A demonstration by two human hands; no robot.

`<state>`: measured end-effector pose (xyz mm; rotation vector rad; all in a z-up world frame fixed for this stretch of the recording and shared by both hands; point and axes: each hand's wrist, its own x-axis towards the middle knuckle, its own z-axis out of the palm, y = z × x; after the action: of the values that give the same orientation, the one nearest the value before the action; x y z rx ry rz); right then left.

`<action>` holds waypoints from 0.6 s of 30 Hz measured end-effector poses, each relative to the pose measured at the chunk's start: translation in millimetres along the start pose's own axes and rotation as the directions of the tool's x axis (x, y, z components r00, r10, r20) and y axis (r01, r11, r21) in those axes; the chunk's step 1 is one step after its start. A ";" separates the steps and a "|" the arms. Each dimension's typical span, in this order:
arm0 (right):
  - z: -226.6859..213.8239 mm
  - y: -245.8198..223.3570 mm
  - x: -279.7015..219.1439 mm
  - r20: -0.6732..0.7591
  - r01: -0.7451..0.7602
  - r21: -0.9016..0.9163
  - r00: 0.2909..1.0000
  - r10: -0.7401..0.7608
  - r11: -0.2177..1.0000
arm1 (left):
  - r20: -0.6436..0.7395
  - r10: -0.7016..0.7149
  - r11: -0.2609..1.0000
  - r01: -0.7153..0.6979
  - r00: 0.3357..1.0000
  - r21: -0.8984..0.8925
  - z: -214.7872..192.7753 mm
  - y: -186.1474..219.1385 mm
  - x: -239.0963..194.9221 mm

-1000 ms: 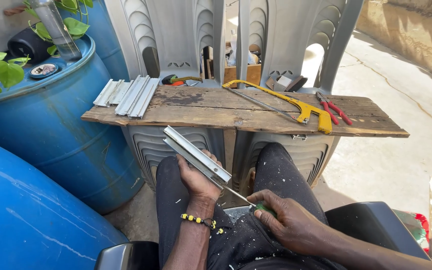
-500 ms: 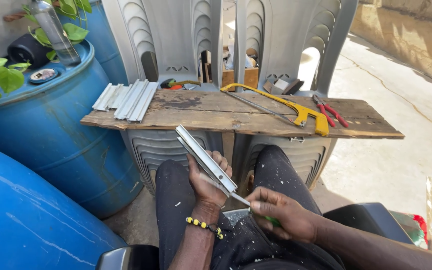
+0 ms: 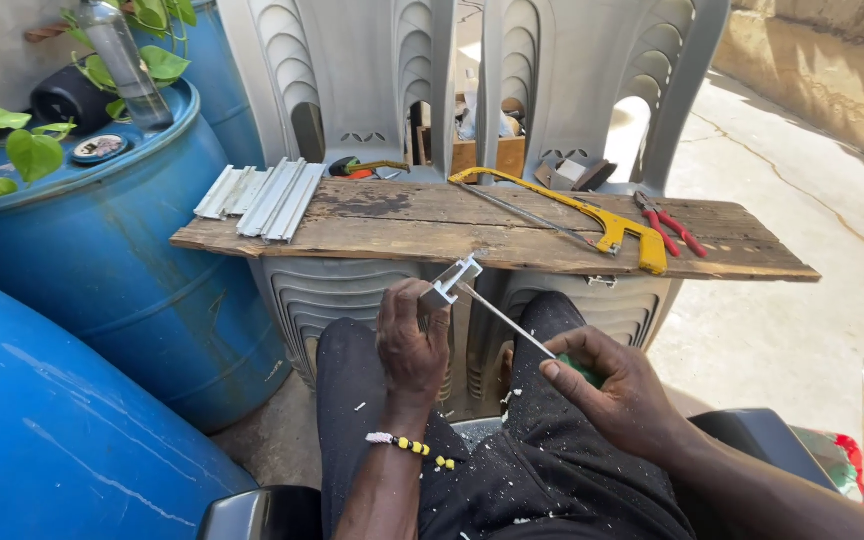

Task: The person sits on a chair and uses a metal file to smooth the edges of a small aluminum profile held in their left hand. They repeatedly file the profile and occasionally inspect the edges before continuing the filing process.

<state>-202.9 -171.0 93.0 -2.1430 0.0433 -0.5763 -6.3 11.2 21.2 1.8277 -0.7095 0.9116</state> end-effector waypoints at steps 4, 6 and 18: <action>-0.1 3.8 0.1 0.004 -0.091 0.094 0.996 0.091 0.991 | 0.118 -0.504 0.812 0.516 0.856 -0.273 4.3 10.1 -2.3; 0.9 2.7 -2.7 -0.016 0.035 -0.027 0.999 -0.035 0.999 | 0.187 -0.580 0.769 0.608 0.793 -0.197 -1.3 3.4 -8.1; 6.7 -15.0 -1.5 0.315 -0.083 -0.345 0.928 0.199 0.935 | 0.382 -0.798 -0.098 0.525 0.467 -0.846 -4.3 23.0 8.7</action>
<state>-204.1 -156.5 100.7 -2.5117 0.1066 -0.1009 -20.6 5.4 40.9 0.6820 0.0786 -0.1119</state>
